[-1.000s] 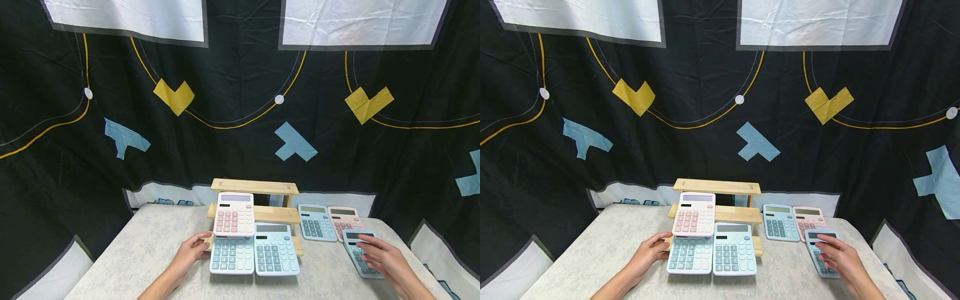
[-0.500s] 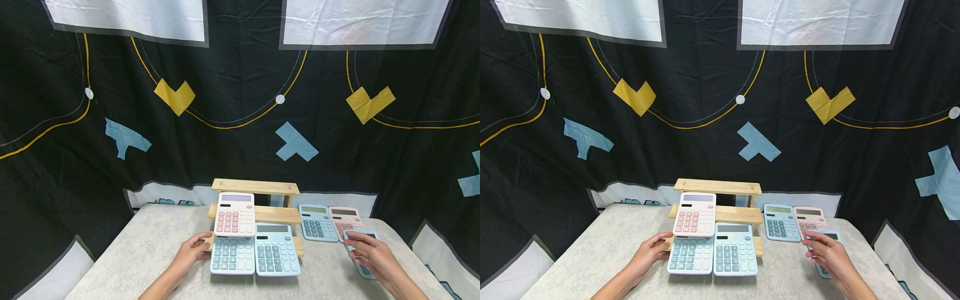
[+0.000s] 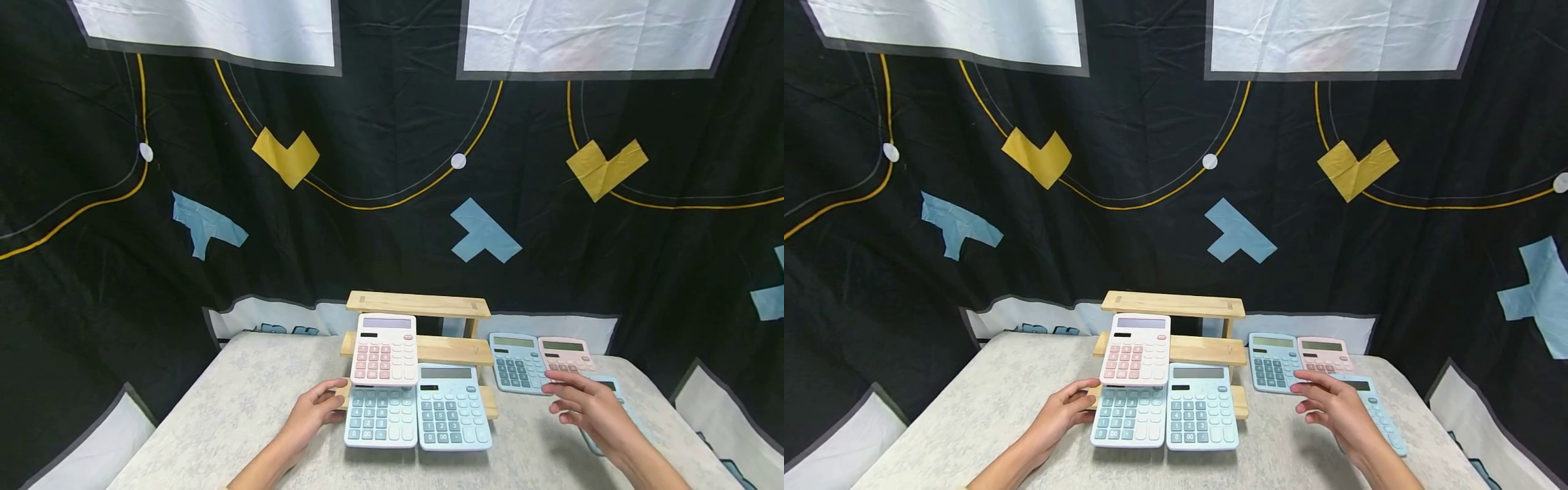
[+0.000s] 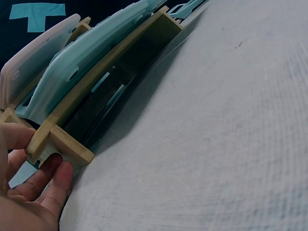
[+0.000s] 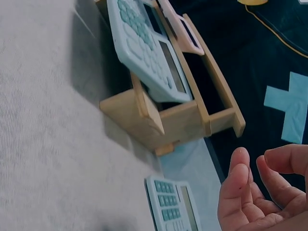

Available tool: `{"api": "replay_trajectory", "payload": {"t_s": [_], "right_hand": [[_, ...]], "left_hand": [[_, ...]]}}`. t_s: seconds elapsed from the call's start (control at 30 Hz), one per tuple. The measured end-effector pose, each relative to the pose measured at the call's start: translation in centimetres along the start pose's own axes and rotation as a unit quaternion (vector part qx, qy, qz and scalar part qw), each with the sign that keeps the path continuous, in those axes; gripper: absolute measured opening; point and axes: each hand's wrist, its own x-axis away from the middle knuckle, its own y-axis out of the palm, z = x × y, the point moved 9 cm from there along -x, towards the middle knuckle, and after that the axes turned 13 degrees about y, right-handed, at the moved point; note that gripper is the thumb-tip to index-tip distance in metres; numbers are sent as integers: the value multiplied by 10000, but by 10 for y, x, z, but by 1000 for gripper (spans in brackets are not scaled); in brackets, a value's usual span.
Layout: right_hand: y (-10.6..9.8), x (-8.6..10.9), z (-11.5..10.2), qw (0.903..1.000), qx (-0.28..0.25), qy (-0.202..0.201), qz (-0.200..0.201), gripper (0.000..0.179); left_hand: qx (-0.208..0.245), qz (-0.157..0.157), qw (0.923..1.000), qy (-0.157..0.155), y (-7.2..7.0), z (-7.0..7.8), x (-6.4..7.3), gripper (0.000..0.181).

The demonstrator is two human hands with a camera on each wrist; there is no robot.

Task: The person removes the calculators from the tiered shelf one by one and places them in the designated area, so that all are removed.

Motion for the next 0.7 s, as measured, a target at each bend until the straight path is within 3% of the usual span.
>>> {"api": "replay_trajectory", "payload": {"t_s": [0.7], "right_hand": [[48, 1, -20, 9994, 126, -117, -312, 48]], "left_hand": [[37, 2, 10000, 51, -1, 2, 1, 42]]}}
